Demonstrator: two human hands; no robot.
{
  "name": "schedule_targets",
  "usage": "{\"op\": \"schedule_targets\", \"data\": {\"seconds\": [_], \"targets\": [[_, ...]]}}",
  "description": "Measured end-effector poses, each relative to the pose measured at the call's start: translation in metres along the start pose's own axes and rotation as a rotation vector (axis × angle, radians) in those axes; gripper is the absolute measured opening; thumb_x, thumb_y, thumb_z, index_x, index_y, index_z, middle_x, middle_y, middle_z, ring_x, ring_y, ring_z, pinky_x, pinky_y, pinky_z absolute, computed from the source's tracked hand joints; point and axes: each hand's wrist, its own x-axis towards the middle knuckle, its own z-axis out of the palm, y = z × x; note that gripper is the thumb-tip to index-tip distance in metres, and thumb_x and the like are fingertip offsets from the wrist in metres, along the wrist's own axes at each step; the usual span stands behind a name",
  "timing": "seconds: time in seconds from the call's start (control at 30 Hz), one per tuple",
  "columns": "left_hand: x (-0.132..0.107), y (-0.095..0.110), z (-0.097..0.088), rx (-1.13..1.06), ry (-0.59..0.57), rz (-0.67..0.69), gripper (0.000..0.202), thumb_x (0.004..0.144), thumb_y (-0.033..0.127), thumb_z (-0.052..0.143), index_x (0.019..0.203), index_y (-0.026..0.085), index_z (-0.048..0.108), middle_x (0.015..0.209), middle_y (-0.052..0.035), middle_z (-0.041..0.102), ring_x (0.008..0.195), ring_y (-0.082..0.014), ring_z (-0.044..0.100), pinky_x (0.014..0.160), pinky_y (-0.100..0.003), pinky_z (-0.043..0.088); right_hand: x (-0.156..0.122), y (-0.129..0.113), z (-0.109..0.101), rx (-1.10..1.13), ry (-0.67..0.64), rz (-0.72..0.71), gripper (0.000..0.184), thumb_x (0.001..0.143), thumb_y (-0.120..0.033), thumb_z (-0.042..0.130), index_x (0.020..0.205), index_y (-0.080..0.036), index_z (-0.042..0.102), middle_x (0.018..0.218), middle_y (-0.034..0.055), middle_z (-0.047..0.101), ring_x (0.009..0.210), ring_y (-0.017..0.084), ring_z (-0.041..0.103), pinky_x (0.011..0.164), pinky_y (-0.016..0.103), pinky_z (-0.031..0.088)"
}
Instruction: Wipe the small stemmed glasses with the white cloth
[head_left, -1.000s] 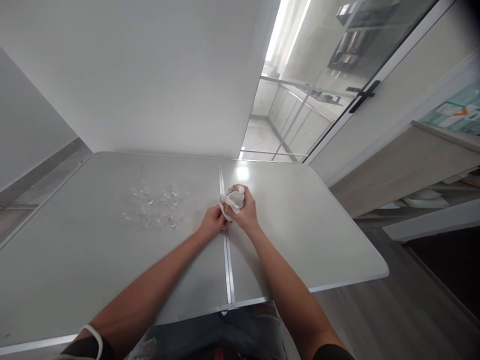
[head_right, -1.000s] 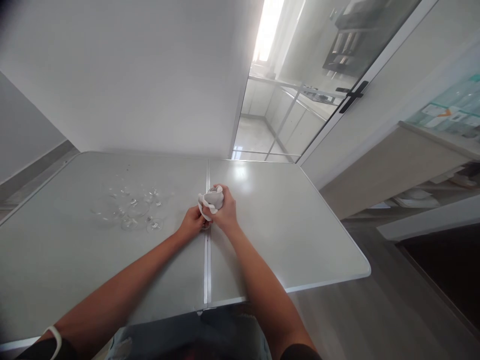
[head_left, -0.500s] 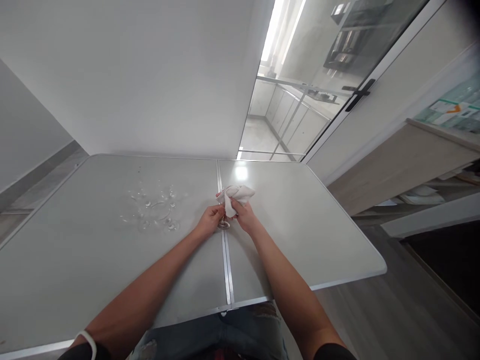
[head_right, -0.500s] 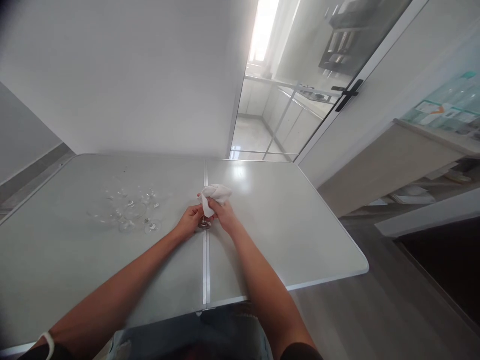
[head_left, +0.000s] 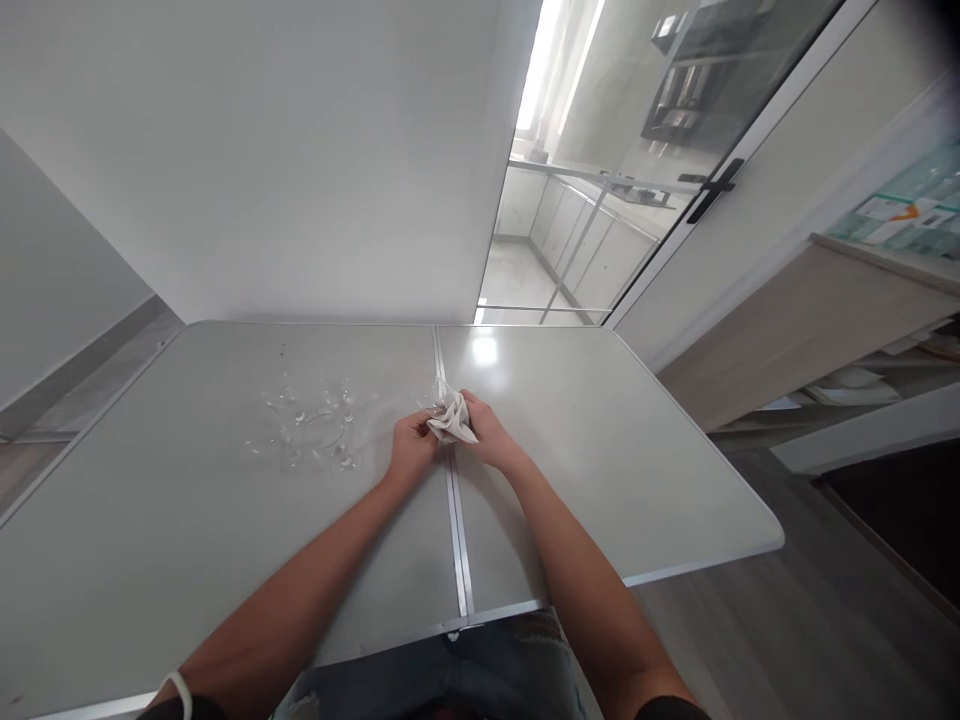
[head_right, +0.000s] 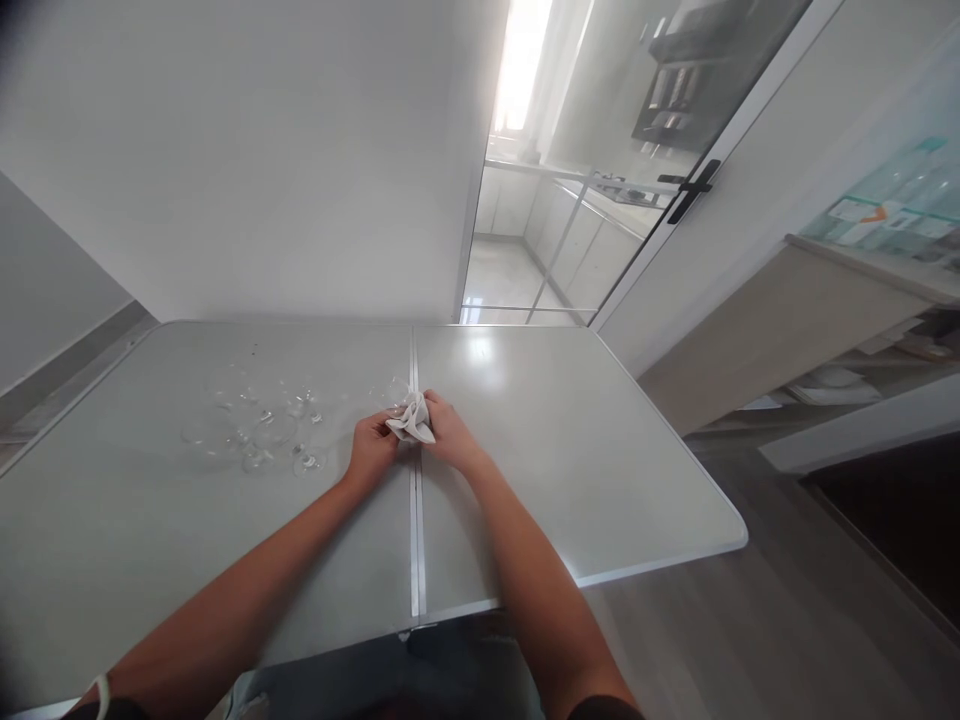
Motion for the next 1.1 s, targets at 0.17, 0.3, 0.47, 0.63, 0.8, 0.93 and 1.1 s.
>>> {"op": "schedule_targets", "data": {"seconds": [0.17,0.3,0.47,0.63,0.8,0.93,1.1], "targets": [[0.003,-0.001,-0.001,-0.073,0.159,0.055,0.025,0.086,0.037,0.072,0.104,0.022,0.063,0.089,-0.0013,0.065,0.08,-0.0146,0.063,0.077,-0.027,0.05,-0.002,0.003,-0.008,-0.157,0.086,0.107,0.013,0.077,-0.022,0.063,0.089,-0.018,0.062,0.083,0.0018,0.064,0.072,0.015,0.053,0.068,0.026,0.041],[0.006,0.002,0.0,-0.356,0.049,0.035,0.048,0.085,0.05,0.072,0.124,0.023,0.06,0.124,-0.0101,0.065,0.115,-0.0223,0.062,0.099,-0.035,0.049,-0.005,0.003,-0.007,0.111,-0.059,0.215,0.016,0.082,-0.033,0.064,0.087,-0.018,0.063,0.084,0.0014,0.065,0.075,0.016,0.056,0.069,0.027,0.043],[0.007,0.003,0.0,-0.619,-0.107,-0.118,0.053,0.088,0.051,0.07,0.131,0.023,0.056,0.138,-0.0145,0.062,0.123,-0.0284,0.061,0.1,-0.043,0.051,-0.007,0.003,0.007,0.485,-0.165,0.389,0.036,0.082,-0.05,0.068,0.099,-0.019,0.06,0.084,0.0037,0.065,0.07,0.018,0.059,0.065,0.03,0.047],[0.011,-0.007,0.003,-0.562,0.067,-0.074,0.052,0.083,0.046,0.077,0.126,0.023,0.057,0.128,-0.0116,0.068,0.12,-0.0249,0.064,0.105,-0.041,0.048,-0.003,-0.001,0.011,-0.171,-0.086,0.242,0.02,0.08,-0.026,0.065,0.098,-0.02,0.058,0.088,0.0045,0.067,0.074,0.018,0.057,0.068,0.028,0.042],[0.011,-0.002,0.002,-0.65,0.077,-0.067,0.046,0.085,0.043,0.076,0.124,0.024,0.06,0.131,-0.0105,0.066,0.124,-0.0254,0.062,0.106,-0.042,0.047,-0.001,-0.011,0.011,-0.44,-0.068,0.263,0.017,0.078,-0.017,0.061,0.094,-0.019,0.055,0.084,0.0051,0.066,0.072,0.019,0.056,0.068,0.028,0.039],[0.008,0.004,0.0,-0.713,0.004,-0.103,0.043,0.086,0.047,0.073,0.119,0.021,0.065,0.123,-0.0121,0.07,0.114,-0.0269,0.067,0.102,-0.043,0.049,-0.003,-0.015,0.004,0.312,-0.166,0.38,0.023,0.08,-0.039,0.066,0.089,-0.019,0.057,0.077,0.0017,0.06,0.066,0.017,0.055,0.063,0.029,0.045],[0.008,0.003,0.001,-0.712,-0.085,-0.11,0.045,0.088,0.05,0.069,0.12,0.018,0.066,0.123,-0.015,0.07,0.111,-0.028,0.067,0.099,-0.044,0.05,-0.008,-0.015,-0.005,0.703,-0.304,0.517,0.03,0.079,-0.046,0.068,0.09,-0.019,0.057,0.073,0.0011,0.059,0.057,0.015,0.052,0.058,0.031,0.047]]}}
